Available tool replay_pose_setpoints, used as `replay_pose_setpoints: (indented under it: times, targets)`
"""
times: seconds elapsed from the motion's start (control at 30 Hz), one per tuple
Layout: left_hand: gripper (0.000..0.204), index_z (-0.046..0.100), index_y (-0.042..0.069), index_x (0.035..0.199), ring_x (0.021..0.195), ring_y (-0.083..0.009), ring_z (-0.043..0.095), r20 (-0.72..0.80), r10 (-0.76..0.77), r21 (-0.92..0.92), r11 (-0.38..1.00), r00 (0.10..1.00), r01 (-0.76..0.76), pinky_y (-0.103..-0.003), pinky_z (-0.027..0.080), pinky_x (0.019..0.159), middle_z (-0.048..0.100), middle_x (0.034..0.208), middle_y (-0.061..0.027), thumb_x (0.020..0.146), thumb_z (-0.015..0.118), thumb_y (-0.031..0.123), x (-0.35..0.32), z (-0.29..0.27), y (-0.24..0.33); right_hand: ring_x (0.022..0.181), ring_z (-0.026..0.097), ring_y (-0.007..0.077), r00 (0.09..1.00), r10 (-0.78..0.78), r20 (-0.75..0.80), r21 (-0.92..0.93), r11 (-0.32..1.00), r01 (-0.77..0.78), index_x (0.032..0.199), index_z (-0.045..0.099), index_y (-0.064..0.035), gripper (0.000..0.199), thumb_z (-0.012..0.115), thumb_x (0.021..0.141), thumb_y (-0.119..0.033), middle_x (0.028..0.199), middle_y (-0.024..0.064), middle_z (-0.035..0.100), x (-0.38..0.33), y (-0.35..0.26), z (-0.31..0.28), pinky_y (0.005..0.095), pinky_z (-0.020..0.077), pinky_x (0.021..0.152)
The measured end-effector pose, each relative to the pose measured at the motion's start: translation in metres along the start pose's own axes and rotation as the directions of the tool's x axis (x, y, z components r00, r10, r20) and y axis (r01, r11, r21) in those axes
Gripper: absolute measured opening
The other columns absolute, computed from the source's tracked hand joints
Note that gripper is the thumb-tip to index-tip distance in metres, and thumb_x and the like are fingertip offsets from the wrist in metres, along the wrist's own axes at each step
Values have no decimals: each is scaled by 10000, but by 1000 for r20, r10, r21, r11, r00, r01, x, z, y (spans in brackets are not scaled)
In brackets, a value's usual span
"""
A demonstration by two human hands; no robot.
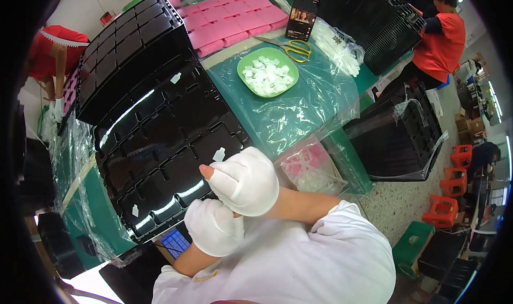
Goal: The person fits a foam insert into a plastic tray by hand, applies adhesive tabs onto the tray, puts on gloves, and inserts another foam liner into the tray, pressing it down.
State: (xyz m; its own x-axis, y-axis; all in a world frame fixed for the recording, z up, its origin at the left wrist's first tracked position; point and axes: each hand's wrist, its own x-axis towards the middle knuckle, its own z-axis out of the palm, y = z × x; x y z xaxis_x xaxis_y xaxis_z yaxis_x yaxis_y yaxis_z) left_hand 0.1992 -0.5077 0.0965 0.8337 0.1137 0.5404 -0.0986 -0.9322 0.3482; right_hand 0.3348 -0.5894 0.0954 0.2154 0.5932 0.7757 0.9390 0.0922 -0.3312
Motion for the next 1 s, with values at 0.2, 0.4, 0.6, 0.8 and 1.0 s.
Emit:
replay_pose_setpoints:
  times: [0.2,0.4,0.6,0.8,1.0]
  targets:
    - [189,496,111,757,509,-214,440,-63,-7,100,995,998,14,-362,310,477,428,620,-23,698,675,110,3,-8,-3,669,619,228,996,83,36,2,997,-84,1220,619,-111,574,742,662,-61,872,16,679,-3,3,9,350,458,569]
    - [171,471,135,680,485,-185,423,50,157,10,987,986,-157,-355,299,468,383,581,-3,680,642,123,9,-1,-6,633,621,218,988,155,15,-114,982,-152,1089,656,-133,451,758,666,-14,793,9,673,5,4,2,339,461,557]
    - [176,513,134,713,515,-173,482,129,207,-222,959,970,-175,-365,322,490,478,632,-2,699,684,174,11,-1,-4,606,630,203,976,217,-25,-68,974,-218,939,694,-126,318,781,656,-12,731,8,667,19,0,1,318,471,562]
    - [344,614,63,981,694,-240,603,-141,12,-173,984,990,-37,-375,444,621,656,846,-64,652,648,-33,-1,-57,-37,593,617,159,800,599,-22,190,789,-585,848,731,-36,145,747,723,36,705,77,653,25,11,-11,266,459,531]
    - [404,625,45,1010,717,-264,605,-491,-316,111,901,812,419,-331,509,656,645,884,-125,694,608,-206,-49,-85,-83,640,612,106,804,582,-123,51,812,-581,871,721,7,105,725,770,38,757,75,674,12,47,-17,231,453,565]
